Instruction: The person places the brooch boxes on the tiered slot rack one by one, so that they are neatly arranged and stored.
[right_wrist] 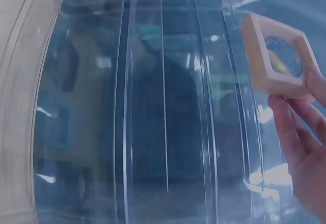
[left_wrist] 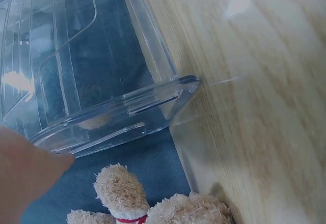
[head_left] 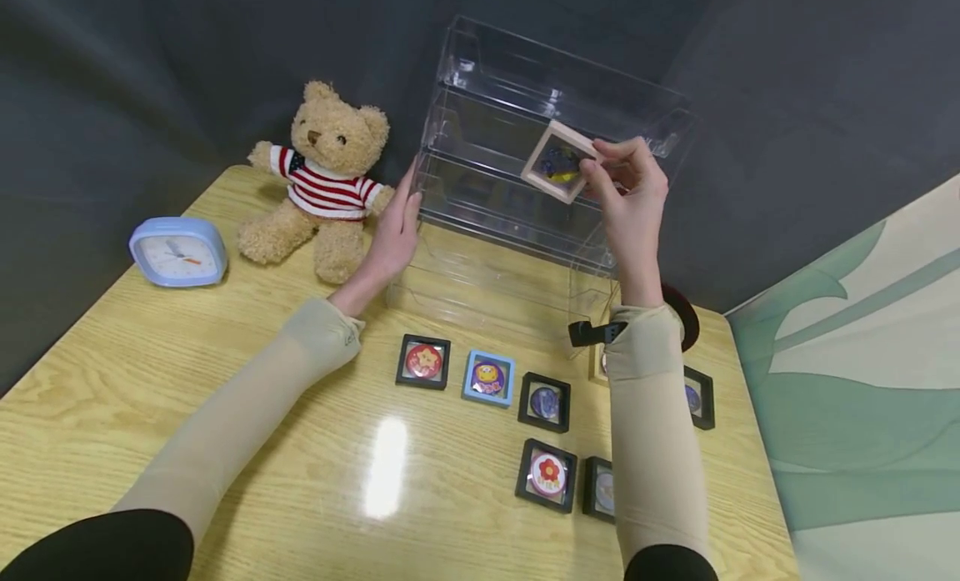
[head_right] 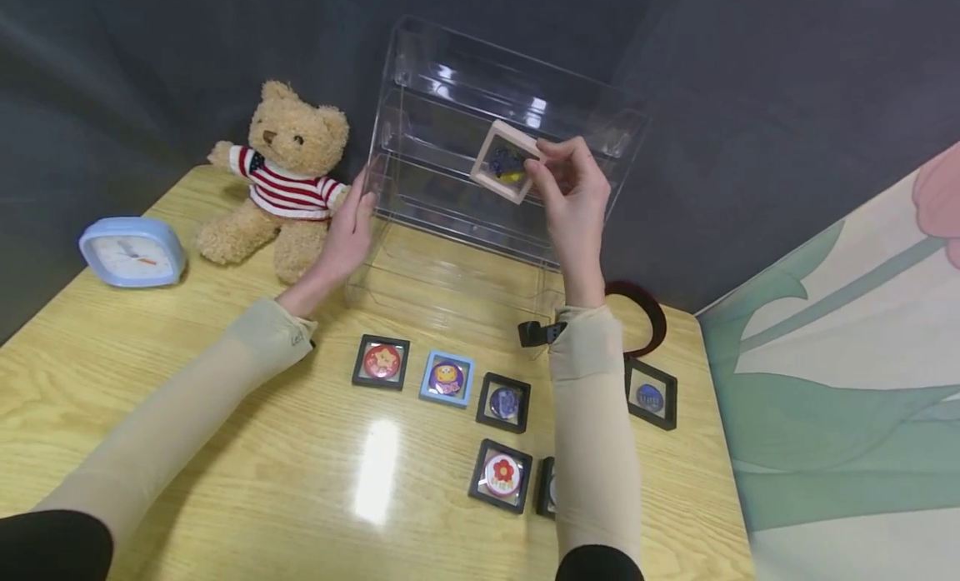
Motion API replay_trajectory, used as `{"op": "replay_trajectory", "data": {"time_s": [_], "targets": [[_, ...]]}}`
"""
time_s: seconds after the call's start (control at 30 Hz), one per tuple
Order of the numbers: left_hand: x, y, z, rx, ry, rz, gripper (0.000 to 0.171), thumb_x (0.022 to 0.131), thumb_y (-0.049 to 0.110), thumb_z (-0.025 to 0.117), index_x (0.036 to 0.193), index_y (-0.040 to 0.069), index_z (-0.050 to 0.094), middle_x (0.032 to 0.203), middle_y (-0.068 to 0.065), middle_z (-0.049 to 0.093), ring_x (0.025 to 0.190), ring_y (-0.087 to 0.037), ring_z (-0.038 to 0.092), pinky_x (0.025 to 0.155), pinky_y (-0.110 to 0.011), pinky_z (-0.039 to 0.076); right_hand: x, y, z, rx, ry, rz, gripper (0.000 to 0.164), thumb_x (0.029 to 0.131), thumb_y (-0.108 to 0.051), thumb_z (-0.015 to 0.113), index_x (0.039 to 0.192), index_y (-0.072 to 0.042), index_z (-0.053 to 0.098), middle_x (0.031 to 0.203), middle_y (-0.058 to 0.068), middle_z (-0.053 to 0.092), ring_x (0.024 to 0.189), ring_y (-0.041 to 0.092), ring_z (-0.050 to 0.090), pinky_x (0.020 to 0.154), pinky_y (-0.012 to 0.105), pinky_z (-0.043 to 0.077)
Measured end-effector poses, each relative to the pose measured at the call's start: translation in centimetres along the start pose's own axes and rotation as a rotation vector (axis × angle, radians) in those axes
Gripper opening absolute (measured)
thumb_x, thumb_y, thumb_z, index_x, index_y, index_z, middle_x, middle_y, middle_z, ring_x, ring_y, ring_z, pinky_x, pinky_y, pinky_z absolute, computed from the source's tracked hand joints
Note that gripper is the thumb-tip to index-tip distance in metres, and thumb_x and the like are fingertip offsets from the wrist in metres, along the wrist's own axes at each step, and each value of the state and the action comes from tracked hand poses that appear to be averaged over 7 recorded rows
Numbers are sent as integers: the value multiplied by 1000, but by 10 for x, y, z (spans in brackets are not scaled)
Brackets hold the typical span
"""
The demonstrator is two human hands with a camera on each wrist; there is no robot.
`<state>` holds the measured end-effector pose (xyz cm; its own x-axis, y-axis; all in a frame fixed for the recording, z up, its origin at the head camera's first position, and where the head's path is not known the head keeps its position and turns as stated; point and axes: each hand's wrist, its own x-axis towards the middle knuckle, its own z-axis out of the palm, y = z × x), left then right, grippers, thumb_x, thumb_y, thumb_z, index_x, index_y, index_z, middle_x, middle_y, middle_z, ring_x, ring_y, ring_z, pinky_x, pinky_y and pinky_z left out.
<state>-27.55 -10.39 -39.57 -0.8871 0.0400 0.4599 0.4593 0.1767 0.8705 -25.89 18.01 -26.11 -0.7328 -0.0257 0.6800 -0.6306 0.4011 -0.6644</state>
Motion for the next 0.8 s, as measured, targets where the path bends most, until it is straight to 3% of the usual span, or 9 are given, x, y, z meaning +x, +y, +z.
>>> {"op": "replay_trajectory", "data": {"time_s": [0.1,0.2,0.3,0.4,0.6,0.8], "targets": [[1,1,-1,0,14,14,56,119,15,30,173,9,18,174,-14,27,134,-29,52,120,-33,36,10,-2,14,-11,4,-14,25,101,-14,74,117,5,71,103,-9,68,86,12,69,79,24,62],[2,1,0,-4,29,26,55,118,12,32,172,7,20,173,-16,29,114,-34,55,114,-39,40,20,-4,26,-32,-11,-18,26,101,-15,74,117,4,71,106,-2,71,87,12,69,80,25,61],[1,1,1,-5,33,27,55,118,12,32,172,7,21,172,-16,30,135,-32,53,122,-34,35,27,-8,36,-63,-29,-7,24,101,-17,74,116,1,71,112,5,74,90,13,69,81,25,59],[-2,0,2,-5,30,20,55,118,12,33,172,7,21,172,-16,30,152,-27,38,126,-29,27,30,-8,42,-83,-43,21,21,101,-18,73,115,-2,72,117,6,75,93,14,69,82,25,58],[-1,1,3,-5,17,8,56,119,14,31,173,9,19,173,-16,28,155,-25,34,126,-27,24,40,-8,52,-83,-57,39,19,102,-19,72,110,-2,71,123,0,75,92,13,67,79,25,55],[0,-1,1,1,22,14,56,119,16,31,172,7,18,173,-16,28,156,-24,32,126,-27,24,49,-7,65,-100,-38,33,19,100,-17,75,111,-1,72,118,5,76,88,13,66,76,23,54]]}}
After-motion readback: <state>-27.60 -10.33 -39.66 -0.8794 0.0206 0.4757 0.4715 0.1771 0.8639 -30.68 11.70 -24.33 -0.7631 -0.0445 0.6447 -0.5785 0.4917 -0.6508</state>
